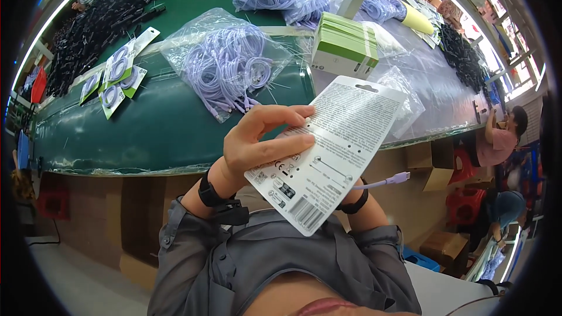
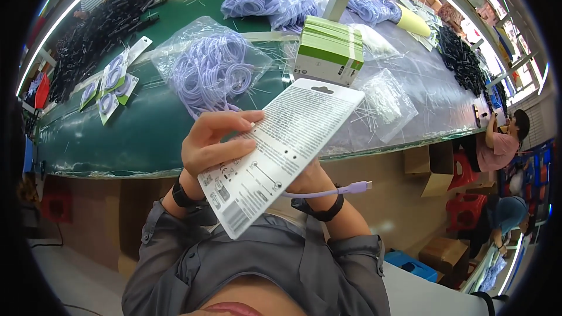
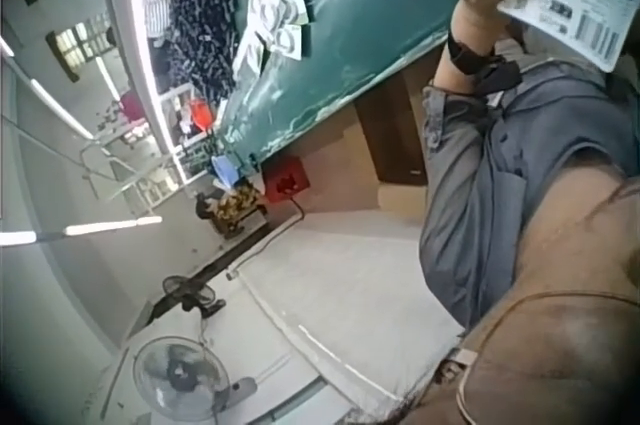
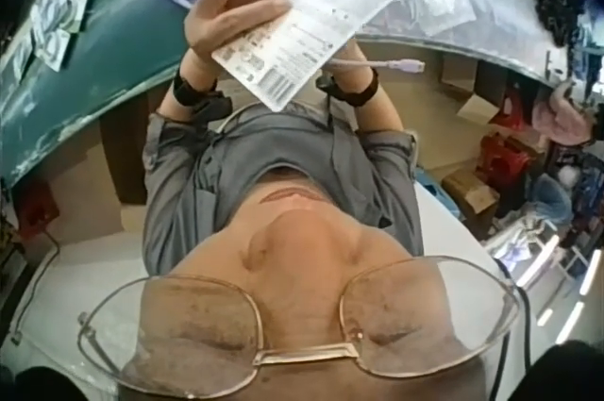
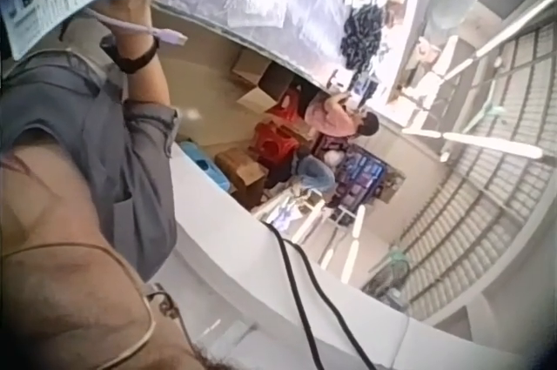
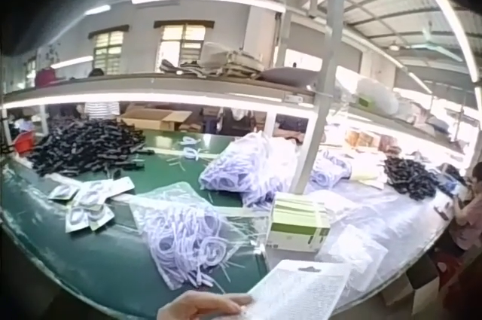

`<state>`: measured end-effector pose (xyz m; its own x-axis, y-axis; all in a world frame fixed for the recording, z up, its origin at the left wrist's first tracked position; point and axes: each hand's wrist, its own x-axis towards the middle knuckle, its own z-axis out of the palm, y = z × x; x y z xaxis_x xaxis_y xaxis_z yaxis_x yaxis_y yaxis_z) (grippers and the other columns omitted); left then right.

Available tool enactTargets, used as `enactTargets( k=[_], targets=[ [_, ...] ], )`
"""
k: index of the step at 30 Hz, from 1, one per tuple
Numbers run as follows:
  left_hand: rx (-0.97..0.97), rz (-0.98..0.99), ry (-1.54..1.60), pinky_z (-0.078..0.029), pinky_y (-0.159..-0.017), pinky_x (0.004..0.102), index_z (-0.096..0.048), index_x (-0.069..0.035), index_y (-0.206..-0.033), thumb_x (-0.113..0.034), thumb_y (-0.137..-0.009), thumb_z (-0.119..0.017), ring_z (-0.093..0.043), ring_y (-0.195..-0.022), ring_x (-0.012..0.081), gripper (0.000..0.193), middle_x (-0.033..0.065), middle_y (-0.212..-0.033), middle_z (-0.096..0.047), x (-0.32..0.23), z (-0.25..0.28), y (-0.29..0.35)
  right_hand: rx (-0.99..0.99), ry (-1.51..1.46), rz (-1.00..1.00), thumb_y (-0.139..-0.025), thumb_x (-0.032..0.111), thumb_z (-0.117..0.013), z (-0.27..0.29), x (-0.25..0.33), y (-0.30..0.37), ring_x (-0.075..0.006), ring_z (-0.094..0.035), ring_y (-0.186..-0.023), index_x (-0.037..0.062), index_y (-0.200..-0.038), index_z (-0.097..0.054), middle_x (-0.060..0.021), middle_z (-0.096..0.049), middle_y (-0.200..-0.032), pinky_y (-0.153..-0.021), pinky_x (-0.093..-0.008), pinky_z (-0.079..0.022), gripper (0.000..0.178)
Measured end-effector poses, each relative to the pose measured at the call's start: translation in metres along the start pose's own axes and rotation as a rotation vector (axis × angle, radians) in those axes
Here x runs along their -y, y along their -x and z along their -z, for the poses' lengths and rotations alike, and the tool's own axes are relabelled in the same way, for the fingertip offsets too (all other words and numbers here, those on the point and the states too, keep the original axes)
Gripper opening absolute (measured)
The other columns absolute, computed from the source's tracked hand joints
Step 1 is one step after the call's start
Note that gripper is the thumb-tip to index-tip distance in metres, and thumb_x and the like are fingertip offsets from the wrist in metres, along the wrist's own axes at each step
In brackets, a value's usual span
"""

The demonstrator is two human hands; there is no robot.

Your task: The person packages a cable by placing it onto a cardboard backing and threading two plastic ties through the holes by hand. They pull the ties tight, turn the package over to inspect it, and place the finished item onto the table.

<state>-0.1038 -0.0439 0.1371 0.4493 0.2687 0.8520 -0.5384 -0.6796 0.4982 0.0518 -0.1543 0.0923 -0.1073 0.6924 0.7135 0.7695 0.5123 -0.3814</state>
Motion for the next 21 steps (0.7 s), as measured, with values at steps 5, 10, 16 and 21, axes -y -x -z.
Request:
enactTargets(
  k=[5, 10, 16, 21],
  targets=[
    [0.045, -0.049, -0.003, -0.053, -0.088, 0.0357, -0.070, -0.008, -0.102, 0.005, -0.068, -0.076, -0.061, -0.106, 0.0339, 0.037, 0.0120, -0.108, -0.053, -0.004, 0.000, 0.000, 0.007, -1.090, -0.736, -0.082, 0.025, -0.071, 0.012, 0.015, 0.012, -0.0304, -0.051, -0.120, 0.0073, -0.129, -0.054, -0.0140, -0.052, -0.131, -0.101, -0.0401, -0.039, 0.052],
    [0.057, -0.042, 0.003, -0.052, -0.089, 0.0363, -0.071, -0.008, -0.099, 0.006, -0.068, -0.076, -0.060, -0.106, 0.0342, 0.034, 0.0120, -0.109, -0.053, -0.005, 0.003, 0.000, 0.284, -0.725, -0.603, -0.091, 0.031, -0.055, 0.031, -0.003, 0.031, -0.0271, -0.049, -0.123, 0.0050, -0.138, -0.036, -0.0151, -0.044, -0.137, -0.100, -0.0369, -0.044, 0.057],
    [0.124, -0.079, -0.038, -0.053, -0.088, 0.0373, -0.071, -0.007, -0.100, 0.006, -0.067, -0.076, -0.060, -0.106, 0.0351, 0.036, 0.0125, -0.107, -0.053, -0.005, 0.005, -0.006, 0.282, -0.747, -0.618, -0.097, 0.031, -0.047, 0.041, -0.001, 0.018, -0.0248, -0.051, -0.121, 0.0031, -0.142, -0.029, -0.0156, -0.042, -0.140, -0.097, -0.0330, -0.048, 0.056],
    [0.124, -0.094, -0.070, -0.053, -0.087, 0.0373, -0.070, -0.007, -0.101, 0.005, -0.066, -0.076, -0.060, -0.105, 0.0357, 0.037, 0.0128, -0.107, -0.053, -0.006, 0.006, -0.005, 0.423, -0.292, -0.415, -0.094, 0.020, -0.054, 0.048, -0.001, 0.015, -0.0231, -0.052, -0.119, 0.0018, -0.139, -0.034, -0.0145, -0.047, -0.135, -0.095, -0.0318, -0.048, 0.052]
  ],
)
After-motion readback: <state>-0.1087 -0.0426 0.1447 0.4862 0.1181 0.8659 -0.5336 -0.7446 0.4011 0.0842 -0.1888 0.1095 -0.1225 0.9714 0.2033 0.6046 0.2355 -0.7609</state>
